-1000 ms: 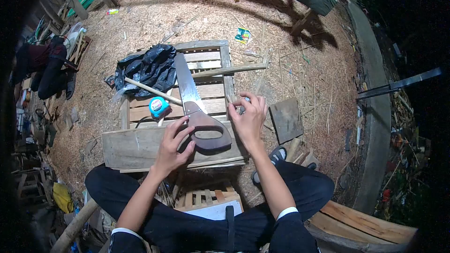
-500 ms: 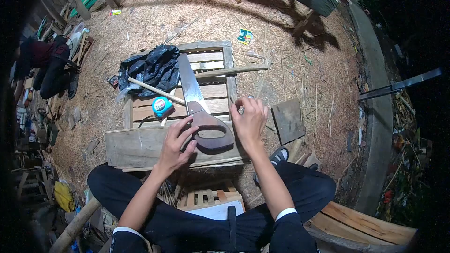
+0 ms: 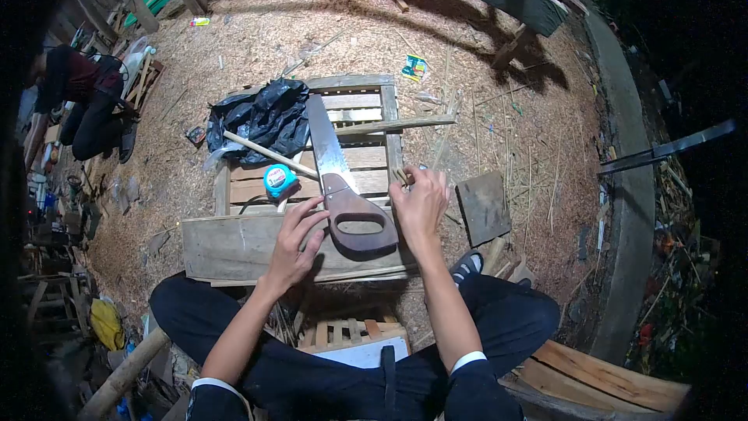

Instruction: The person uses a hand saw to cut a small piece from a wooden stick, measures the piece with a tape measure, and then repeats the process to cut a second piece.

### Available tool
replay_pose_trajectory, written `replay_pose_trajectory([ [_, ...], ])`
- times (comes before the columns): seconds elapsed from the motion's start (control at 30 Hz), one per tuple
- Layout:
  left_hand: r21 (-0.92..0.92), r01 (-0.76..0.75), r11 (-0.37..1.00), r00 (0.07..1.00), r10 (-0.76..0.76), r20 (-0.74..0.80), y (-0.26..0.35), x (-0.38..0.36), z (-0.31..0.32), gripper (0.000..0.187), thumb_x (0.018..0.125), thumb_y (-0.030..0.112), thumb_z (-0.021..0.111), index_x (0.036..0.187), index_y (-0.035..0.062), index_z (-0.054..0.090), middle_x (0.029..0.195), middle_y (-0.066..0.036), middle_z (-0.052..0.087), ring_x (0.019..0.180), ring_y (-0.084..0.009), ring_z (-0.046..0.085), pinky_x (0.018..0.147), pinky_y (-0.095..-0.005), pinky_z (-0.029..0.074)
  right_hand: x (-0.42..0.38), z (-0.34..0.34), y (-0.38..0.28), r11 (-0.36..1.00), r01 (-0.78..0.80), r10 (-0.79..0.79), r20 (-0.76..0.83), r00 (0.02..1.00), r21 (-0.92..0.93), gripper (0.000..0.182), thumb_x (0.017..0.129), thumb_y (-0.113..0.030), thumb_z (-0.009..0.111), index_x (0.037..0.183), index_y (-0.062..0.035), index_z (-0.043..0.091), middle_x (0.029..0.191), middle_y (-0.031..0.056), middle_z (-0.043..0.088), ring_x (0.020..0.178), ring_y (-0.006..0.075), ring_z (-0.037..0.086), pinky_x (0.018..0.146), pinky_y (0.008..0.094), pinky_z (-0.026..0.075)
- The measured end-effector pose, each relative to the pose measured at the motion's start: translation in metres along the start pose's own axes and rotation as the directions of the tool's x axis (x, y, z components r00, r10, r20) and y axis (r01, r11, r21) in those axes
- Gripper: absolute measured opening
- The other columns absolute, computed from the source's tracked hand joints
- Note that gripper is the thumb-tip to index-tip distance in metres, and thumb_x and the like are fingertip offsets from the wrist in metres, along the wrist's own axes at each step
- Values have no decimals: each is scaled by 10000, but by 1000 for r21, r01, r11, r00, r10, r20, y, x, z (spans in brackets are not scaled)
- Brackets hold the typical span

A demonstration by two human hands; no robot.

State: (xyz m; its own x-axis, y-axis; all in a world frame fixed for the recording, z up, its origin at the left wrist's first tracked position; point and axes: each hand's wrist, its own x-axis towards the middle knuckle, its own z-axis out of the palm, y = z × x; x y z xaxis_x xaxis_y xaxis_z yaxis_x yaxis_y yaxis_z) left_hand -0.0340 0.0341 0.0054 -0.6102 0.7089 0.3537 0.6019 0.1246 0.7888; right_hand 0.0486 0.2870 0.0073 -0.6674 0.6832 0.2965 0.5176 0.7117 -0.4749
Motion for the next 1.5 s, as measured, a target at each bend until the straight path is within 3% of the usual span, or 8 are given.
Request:
replay_pose_trajectory([
  [0.47,-24,16,1000,999,-17,-32,0,1,2,274,997,68,639,1254,-11,691,1436,-168,606,1282,-363,578,1102,-458,459,-2,-11,0,958,262,-260,29,965,-119,198,764,-137,853,948,-92,794,922,68,751,970,280,635,900,441,422],
  [0.7,140,128,982,991,-119,-65,-15,7,-55,291,968,82,676,1253,27,702,1368,-169,654,1276,-366,613,1115,-461,448,9,-31,-35,959,251,-261,66,963,131,171,798,-144,783,951,-69,788,933,86,766,927,292,657,877,429,454],
  [0.83,291,186,939,974,-137,-179,-50,27,-95,322,955,106,682,1270,41,701,1398,-159,636,1336,-366,565,1154,-479,398,24,-12,-99,859,220,-315,139,939,462,209,787,-98,794,984,-48,746,964,115,752,973,318,696,906,435,496],
  [0.93,422,219,880,965,-133,-224,-83,42,-111,403,958,159,683,1344,44,661,1515,-161,551,1457,-359,457,1212,-508,316,47,33,-146,721,490,-611,116,783,490,298,739,-43,836,1009,-51,710,1070,137,738,1070,340,689,977,444,502],
  [1.13,536,259,803,966,-222,-134,-112,34,-132,505,988,248,668,1445,51,579,1602,-159,478,1552,-332,351,1258,-578,187,98,139,-219,517,676,-824,92,558,524,287,803,-98,802,1056,-54,674,1175,172,717,1145,398,626,1057,490,475],
  [1.27,541,261,800,964,-248,-98,-113,39,-131,527,1005,253,642,1486,65,539,1573,-117,516,1513,-290,393,1252,-603,142,100,152,-209,614,646,-783,245,572,454,228,845,-145,794,1003,-50,660,969,112,665,1052,380,621,1002,466,465],
  [1.37,503,278,818,960,-249,-125,-115,44,-128,481,1001,210,641,1454,68,568,1479,-84,590,1429,-268,470,1240,-600,158,98,126,-192,749,523,-661,415,625,406,226,826,-109,781,1021,-70,674,956,125,673,953,378,625,886,474,462],
  [1.5,522,222,823,975,-192,-113,-111,45,-121,373,959,151,680,1322,69,649,1322,-68,649,1346,-251,533,1227,-604,185,95,108,-191,751,491,-657,423,624,442,248,812,-104,789,1026,-57,673,941,129,682,887,373,639,837,472,464],
])
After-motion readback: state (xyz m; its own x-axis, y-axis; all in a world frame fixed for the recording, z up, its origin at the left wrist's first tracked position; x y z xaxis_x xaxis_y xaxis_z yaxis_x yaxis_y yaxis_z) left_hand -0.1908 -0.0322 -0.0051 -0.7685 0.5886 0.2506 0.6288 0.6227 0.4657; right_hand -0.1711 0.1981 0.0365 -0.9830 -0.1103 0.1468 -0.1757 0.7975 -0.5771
